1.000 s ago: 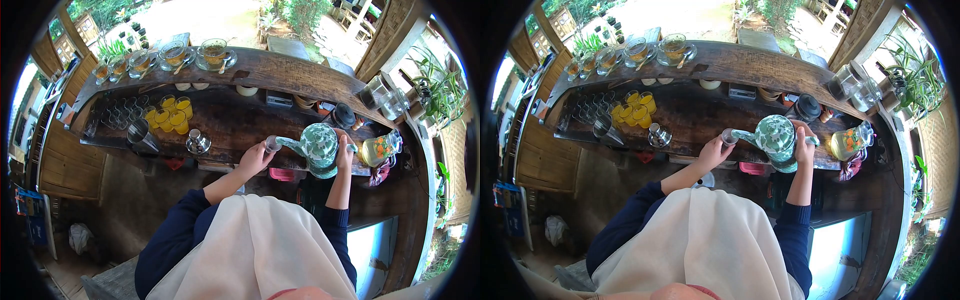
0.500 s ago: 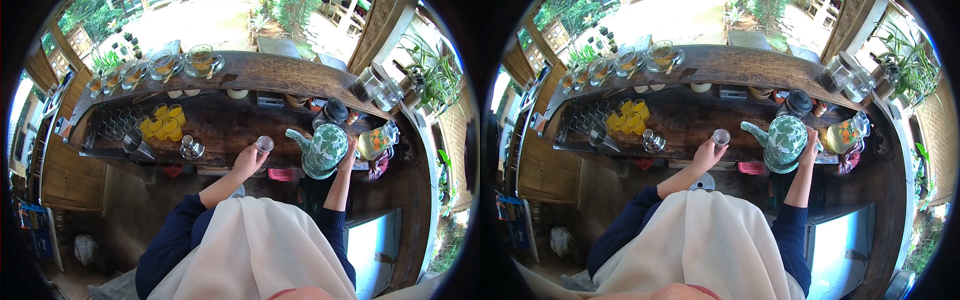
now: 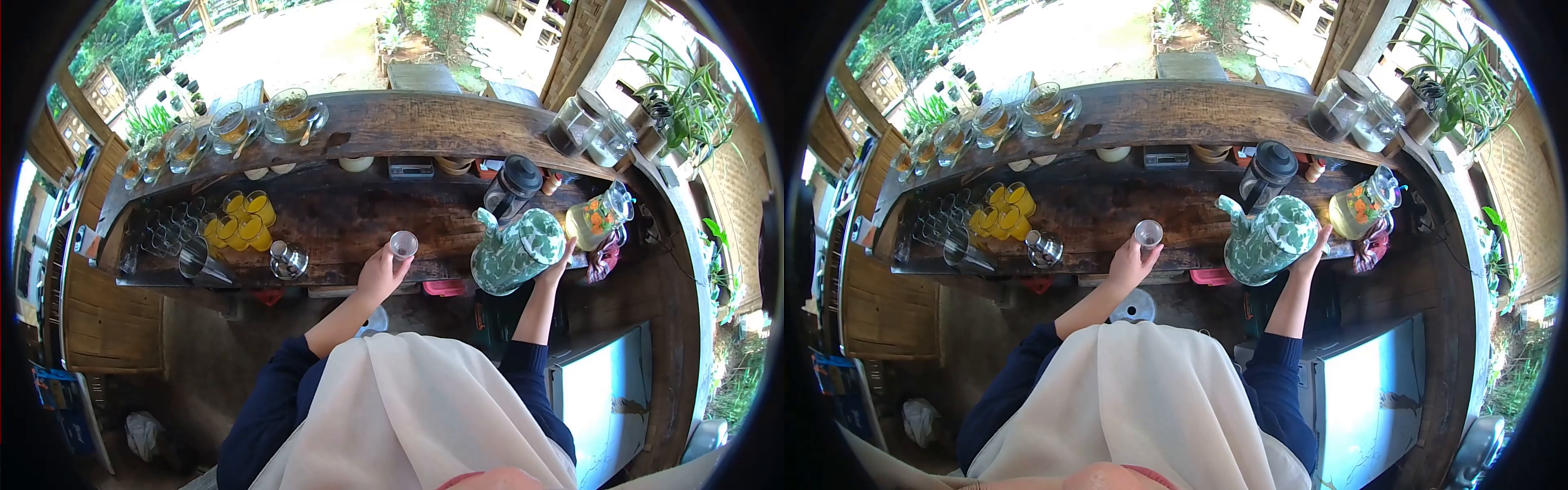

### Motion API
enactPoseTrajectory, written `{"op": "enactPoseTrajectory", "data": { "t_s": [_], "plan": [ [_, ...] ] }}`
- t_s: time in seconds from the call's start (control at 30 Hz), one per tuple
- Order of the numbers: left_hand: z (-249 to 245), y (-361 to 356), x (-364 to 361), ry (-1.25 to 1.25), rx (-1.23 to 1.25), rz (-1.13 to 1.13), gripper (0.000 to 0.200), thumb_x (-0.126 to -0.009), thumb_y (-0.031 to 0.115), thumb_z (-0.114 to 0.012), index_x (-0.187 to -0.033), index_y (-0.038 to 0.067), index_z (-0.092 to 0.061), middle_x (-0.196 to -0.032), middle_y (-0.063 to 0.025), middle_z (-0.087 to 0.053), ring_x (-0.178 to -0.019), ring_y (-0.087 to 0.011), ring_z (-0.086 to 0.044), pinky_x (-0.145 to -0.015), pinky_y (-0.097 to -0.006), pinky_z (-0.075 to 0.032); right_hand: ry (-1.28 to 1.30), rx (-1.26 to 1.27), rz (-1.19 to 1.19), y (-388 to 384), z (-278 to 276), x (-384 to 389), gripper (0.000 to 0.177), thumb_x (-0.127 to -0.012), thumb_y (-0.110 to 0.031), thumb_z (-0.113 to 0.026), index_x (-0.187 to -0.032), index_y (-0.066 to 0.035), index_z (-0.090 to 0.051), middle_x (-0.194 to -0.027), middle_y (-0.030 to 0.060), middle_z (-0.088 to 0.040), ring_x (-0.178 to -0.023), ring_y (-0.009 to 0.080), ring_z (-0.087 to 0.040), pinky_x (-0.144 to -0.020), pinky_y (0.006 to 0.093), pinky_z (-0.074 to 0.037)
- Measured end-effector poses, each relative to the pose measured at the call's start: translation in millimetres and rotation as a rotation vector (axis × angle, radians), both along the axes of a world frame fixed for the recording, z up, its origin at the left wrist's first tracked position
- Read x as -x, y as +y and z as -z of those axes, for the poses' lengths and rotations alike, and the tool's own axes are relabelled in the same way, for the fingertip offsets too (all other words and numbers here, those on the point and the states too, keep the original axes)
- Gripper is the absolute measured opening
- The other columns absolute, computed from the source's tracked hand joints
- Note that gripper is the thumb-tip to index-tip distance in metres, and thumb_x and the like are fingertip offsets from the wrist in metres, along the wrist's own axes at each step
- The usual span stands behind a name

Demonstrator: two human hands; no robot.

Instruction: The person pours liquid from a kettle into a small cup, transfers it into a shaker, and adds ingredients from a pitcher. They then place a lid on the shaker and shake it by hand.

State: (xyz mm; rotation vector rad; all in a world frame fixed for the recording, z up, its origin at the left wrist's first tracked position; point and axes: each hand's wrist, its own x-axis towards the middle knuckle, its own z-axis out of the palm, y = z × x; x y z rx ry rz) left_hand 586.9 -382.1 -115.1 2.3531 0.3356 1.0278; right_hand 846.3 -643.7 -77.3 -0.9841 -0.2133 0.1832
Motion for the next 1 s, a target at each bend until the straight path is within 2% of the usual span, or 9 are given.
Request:
{"op": "enactPoseTrajectory", "data": {
  "t_s": [0.1, 0.17, 0.37, 0.43, 0.67, 0.7, 0.77, 1.0],
  "plan": [
    [-0.2, 0.3, 0.8, 0.031, 0.023, 0.012, 0.037, -0.082, 0.024, -0.068, -0.105, 0.000, -0.050, -0.083, -0.0185, -0.064, -0.072, -0.0357, -0.064, -0.062, -0.0415, -0.053, 0.002, -0.023, 0.010, -4.5, -1.8, -2.6, 0.068, -0.093, -0.060, -0.033, -0.122, -0.002, -0.051, -0.114, 0.0102, -0.060, -0.102, 0.0235, -0.058, -0.091, 0.0387, -0.045],
    [1.9, 0.2, 0.6, 0.034, 0.022, 0.003, 0.038, -0.082, 0.024, -0.068, -0.106, 0.000, -0.050, -0.084, -0.0184, -0.064, -0.073, -0.0355, -0.064, -0.063, -0.0412, -0.053, -0.038, 0.001, 0.037, -7.1, -6.1, -4.6, 0.075, -0.093, -0.062, -0.032, -0.121, 0.005, -0.049, -0.113, 0.0143, -0.059, -0.102, 0.0232, -0.058, -0.091, 0.0377, -0.046],
    [-1.6, -0.2, 0.7, 0.026, 0.023, 0.002, 0.041, -0.082, 0.024, -0.069, -0.108, -0.001, -0.050, -0.087, -0.0184, -0.065, -0.075, -0.0347, -0.065, -0.065, -0.0404, -0.053, -0.049, -0.057, 0.047, -22.3, -9.4, -19.4, 0.077, -0.091, -0.065, -0.032, -0.127, 0.003, -0.046, -0.118, 0.0121, -0.057, -0.107, 0.0240, -0.056, -0.095, 0.0388, -0.043],
    [-0.6, 0.5, 0.3, 0.021, 0.016, 0.002, 0.041, -0.082, 0.024, -0.069, -0.108, -0.001, -0.050, -0.087, -0.0185, -0.065, -0.076, -0.0346, -0.065, -0.066, -0.0403, -0.053, -0.045, -0.056, 0.087, -24.4, -11.1, -24.1, 0.078, -0.090, -0.066, -0.033, -0.133, -0.001, -0.042, -0.126, 0.0124, -0.054, -0.113, 0.0273, -0.053, -0.097, 0.0426, -0.042],
    [-0.2, 0.0, 1.5, 0.051, 0.006, 0.003, 0.040, -0.081, 0.023, -0.069, -0.107, -0.001, -0.050, -0.089, -0.0184, -0.064, -0.076, -0.0354, -0.064, -0.066, -0.0403, -0.053, -0.048, -0.083, 0.098, -30.5, -15.5, -39.2, 0.082, -0.088, -0.068, -0.033, -0.137, -0.003, -0.036, -0.132, 0.0129, -0.048, -0.119, 0.0283, -0.049, -0.102, 0.0429, -0.037],
    [-1.1, 0.3, 1.6, 0.055, 0.015, 0.012, 0.040, -0.081, 0.023, -0.069, -0.107, -0.001, -0.050, -0.089, -0.0184, -0.064, -0.076, -0.0356, -0.064, -0.066, -0.0403, -0.053, -0.048, -0.083, 0.096, -28.0, -19.4, -39.5, 0.082, -0.088, -0.068, -0.033, -0.137, -0.003, -0.036, -0.132, 0.0129, -0.048, -0.119, 0.0283, -0.049, -0.102, 0.0429, -0.037],
    [-3.1, -0.2, 1.4, 0.042, 0.012, 0.011, 0.040, -0.081, 0.022, -0.069, -0.107, -0.001, -0.050, -0.089, -0.0185, -0.064, -0.076, -0.0355, -0.064, -0.067, -0.0404, -0.053, -0.120, -0.056, 0.300, -22.4, -25.4, -40.9, 0.075, -0.092, -0.065, -0.030, -0.121, 0.002, -0.049, -0.117, 0.0110, -0.057, -0.109, 0.0234, -0.054, -0.098, 0.0387, -0.039],
    [-2.3, -0.3, 1.9, 0.063, 0.040, 0.012, 0.040, -0.081, 0.022, -0.069, -0.108, -0.001, -0.051, -0.090, -0.0187, -0.064, -0.078, -0.0351, -0.064, -0.068, -0.0400, -0.053, -0.111, -0.001, 0.442, -17.5, -26.5, -54.3, 0.079, -0.091, -0.067, -0.025, -0.124, 0.002, -0.048, -0.120, 0.0100, -0.055, -0.109, 0.0234, -0.053, -0.099, 0.0378, -0.036]
  ]
}}
